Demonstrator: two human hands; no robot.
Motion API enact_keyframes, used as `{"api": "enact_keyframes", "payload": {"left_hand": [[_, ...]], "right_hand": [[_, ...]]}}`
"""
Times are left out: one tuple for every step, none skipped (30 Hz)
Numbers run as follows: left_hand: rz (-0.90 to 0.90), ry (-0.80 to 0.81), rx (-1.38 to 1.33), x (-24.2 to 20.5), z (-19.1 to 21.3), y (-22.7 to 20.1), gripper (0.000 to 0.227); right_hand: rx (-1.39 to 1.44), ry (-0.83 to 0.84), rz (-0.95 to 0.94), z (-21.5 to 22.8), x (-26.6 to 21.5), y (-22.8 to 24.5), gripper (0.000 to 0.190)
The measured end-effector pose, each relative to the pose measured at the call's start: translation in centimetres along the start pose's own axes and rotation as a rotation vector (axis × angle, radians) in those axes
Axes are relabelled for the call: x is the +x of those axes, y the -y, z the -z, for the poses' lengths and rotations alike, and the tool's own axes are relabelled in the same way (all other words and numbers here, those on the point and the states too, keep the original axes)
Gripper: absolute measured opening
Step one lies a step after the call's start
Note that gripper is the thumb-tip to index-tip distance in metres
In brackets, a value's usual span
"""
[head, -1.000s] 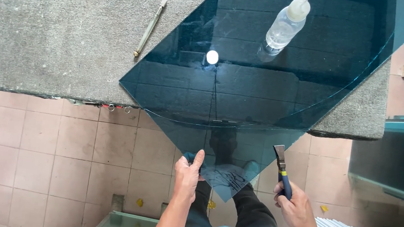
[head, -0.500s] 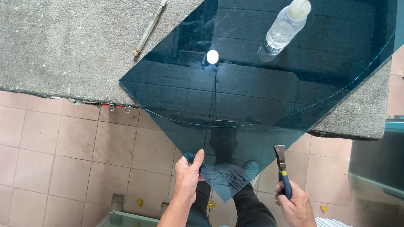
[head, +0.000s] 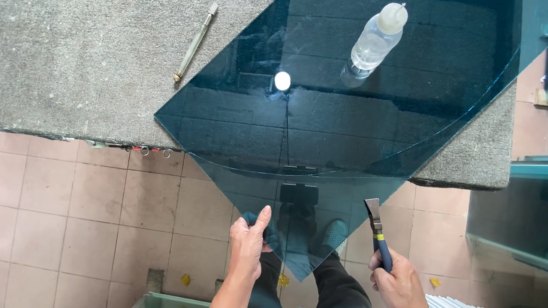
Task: Refining the curved edge of a glass sheet using a glass cutter and pliers to snap off excess material.
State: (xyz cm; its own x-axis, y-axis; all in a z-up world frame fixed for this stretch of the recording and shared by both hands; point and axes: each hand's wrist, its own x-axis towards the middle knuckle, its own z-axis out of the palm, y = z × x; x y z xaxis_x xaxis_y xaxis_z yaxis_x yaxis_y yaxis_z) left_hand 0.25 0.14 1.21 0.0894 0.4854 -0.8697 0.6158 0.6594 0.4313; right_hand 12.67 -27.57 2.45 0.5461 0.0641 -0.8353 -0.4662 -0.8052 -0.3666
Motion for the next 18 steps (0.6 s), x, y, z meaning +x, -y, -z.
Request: {"api": "enact_keyframes", "payload": {"left_hand": [[-0.004,-0.008,0.007,0.2,0.0,0.2,0.046],[-0.003,-0.008,0.008,0.0,0.0,0.0,0.046],[-0.004,0.002,-0.006,-0.1,0.0,-0.2,0.045],[-0.004,0.012,-0.019,-0.3,0.0,-0.3,0.045],[-0.002,0.012,-0.017,-0.1,0.1,0.1,0.045],[-0.011,-0.004,0.004,0.2,0.1,0.3,0.046],[-0.020,-0.019,0.025,0.5,0.0,0.6,0.048],[-0.019,-0.018,0.026,0.2,0.0,0.4,0.048],[-0.017,-0.022,0.035,-0.1,0.0,0.2,0.046],[-0.019,-0.025,0.043,-0.3,0.0,-0.1,0.045],[-0.021,-0.025,0.043,0.0,0.0,0.0,0.045],[-0.025,-0.030,0.039,0.3,0.0,0.3,0.045],[-0.029,-0.035,0.035,0.5,0.0,0.6,0.046],[-0.030,-0.034,0.035,0.4,0.0,0.4,0.046],[-0.029,-0.031,0.030,0.3,-0.1,0.2,0.046],[-0.026,-0.029,0.025,0.2,0.0,0.2,0.047],[-0.025,-0.029,0.025,0.2,0.1,0.5,0.047],[-0.037,-0.019,0.012,0.4,0.1,0.6,0.047]], "right_hand": [[0.007,0.007,-0.006,0.1,-0.2,0.2,0.017],[0.007,0.007,-0.007,0.1,-0.3,0.4,0.017],[0.012,0.009,-0.019,0.2,-0.4,0.6,0.018],[0.016,0.010,-0.032,0.2,-0.5,0.8,0.018],[0.017,0.011,-0.034,0.3,-0.7,0.8,0.018],[0.012,0.012,-0.034,0.3,-0.8,1.0,0.018],[0.008,0.013,-0.034,0.4,-0.9,1.2,0.018],[0.008,0.013,-0.035,0.5,-1.0,1.3,0.018],[0.009,0.020,-0.043,0.5,-1.1,1.4,0.019],[0.012,0.027,-0.047,0.6,-1.1,1.6,0.019],[0.014,0.026,-0.046,0.6,-1.0,1.7,0.019],[0.010,0.027,-0.047,0.6,-1.1,1.6,0.019],[0.007,0.028,-0.047,0.6,-1.1,1.6,0.018],[0.008,0.028,-0.046,0.6,-1.0,1.7,0.018],[0.006,0.029,-0.056,0.7,-1.0,1.7,0.018],[0.004,0.032,-0.068,0.6,-1.0,1.7,0.018],[0.004,0.033,-0.069,0.6,-1.2,1.7,0.018],[-0.010,0.033,-0.061,0.7,-1.2,1.8,0.018]]}}
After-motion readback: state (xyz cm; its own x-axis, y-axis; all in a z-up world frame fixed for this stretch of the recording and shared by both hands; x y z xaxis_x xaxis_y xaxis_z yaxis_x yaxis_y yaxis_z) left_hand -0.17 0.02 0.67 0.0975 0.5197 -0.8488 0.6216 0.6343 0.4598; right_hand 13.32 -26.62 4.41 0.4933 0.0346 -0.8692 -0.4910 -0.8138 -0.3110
